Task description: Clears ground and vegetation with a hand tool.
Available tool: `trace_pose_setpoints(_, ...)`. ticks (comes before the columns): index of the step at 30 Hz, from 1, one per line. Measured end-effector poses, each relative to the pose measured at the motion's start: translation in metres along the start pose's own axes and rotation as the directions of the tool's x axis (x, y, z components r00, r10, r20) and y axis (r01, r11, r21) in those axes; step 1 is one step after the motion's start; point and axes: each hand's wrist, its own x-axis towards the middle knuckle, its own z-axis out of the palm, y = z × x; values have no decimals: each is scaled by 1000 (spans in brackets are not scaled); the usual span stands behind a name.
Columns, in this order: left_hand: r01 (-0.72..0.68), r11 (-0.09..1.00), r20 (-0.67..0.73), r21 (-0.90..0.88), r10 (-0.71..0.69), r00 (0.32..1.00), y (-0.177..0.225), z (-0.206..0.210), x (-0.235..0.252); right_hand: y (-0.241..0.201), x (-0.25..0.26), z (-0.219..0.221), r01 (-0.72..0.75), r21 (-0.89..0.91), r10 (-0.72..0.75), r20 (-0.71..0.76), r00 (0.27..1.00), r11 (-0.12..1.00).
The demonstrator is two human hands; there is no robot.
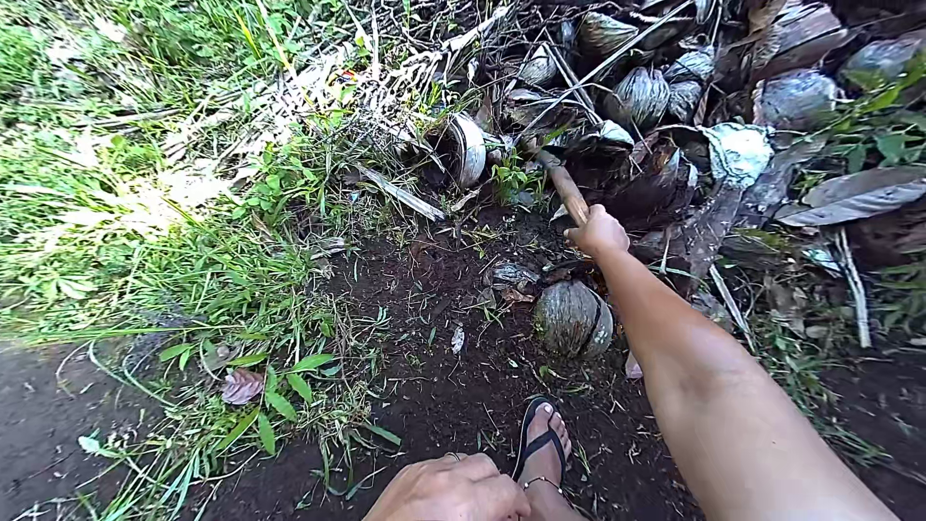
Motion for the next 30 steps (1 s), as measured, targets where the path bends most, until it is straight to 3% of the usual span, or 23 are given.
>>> trace_pose_setpoints(4, -10, 1000, 2, -9, 10, 1000, 4, -1, -3, 23, 14, -1, -60, 454, 67, -1, 998, 889)
trace_pose_setpoints(7, -18, 1000, 5, -8, 18, 1000, 6, 0, -3, 15, 5, 7, -124, 747, 101, 77, 992, 653)
trace_pose_setpoints(9, -24, 1000, 0, -9, 24, 1000, 7, 2, -4, 14, 1, 14, -174, 834, 104, 140, 985, 524)
trace_pose_setpoints(11, -19, 1000, 13, -14, 19, 1000, 8, 2, -4, 21, 4, 21, -187, 859, 69, 175, 982, 477)
trace_pose_setpoints(12, -16, 1000, 19, -19, 16, 1000, 9, 2, -5, 27, 5, 20, -185, 844, 49, 186, 981, 503)
trace_pose_setpoints(14, -18, 1000, 19, -24, 19, 1000, 9, 2, -5, 37, 5, 6, -122, 670, 48, 128, 991, 732)
trace_pose_setpoints(16, -13, 1000, 8, -18, 14, 1000, 7, 2, -5, 38, 5, -24, -50, 220, 42, 37, 998, 974)
trace_pose_setpoints(17, -8, 1000, 4, -14, 8, 1000, 6, 2, -5, 30, 0, -38, -25, -25, 25, -4, 1000, 999)
trace_pose_setpoints(19, -8, 1000, 3, -9, 8, 1000, 4, 4, -2, 14, -16, -52, 33, -330, -56, -60, 997, 944)
trace_pose_setpoints(21, -16, 1000, 10, -8, 16, 1000, 5, 4, 0, 4, -24, -47, 53, -383, -90, -78, 993, 922)
trace_pose_setpoints(26, -32, 998, -3, -44, 32, 999, 9, 1, -4, 20, -3, 1, -43, 22, 42, 53, 998, 999)
trace_pose_setpoints(30, -1, 1000, -18, 15, 1, 1000, 7, 2, -6, 17, -20, -32, 17, -370, -34, -39, 999, 929)
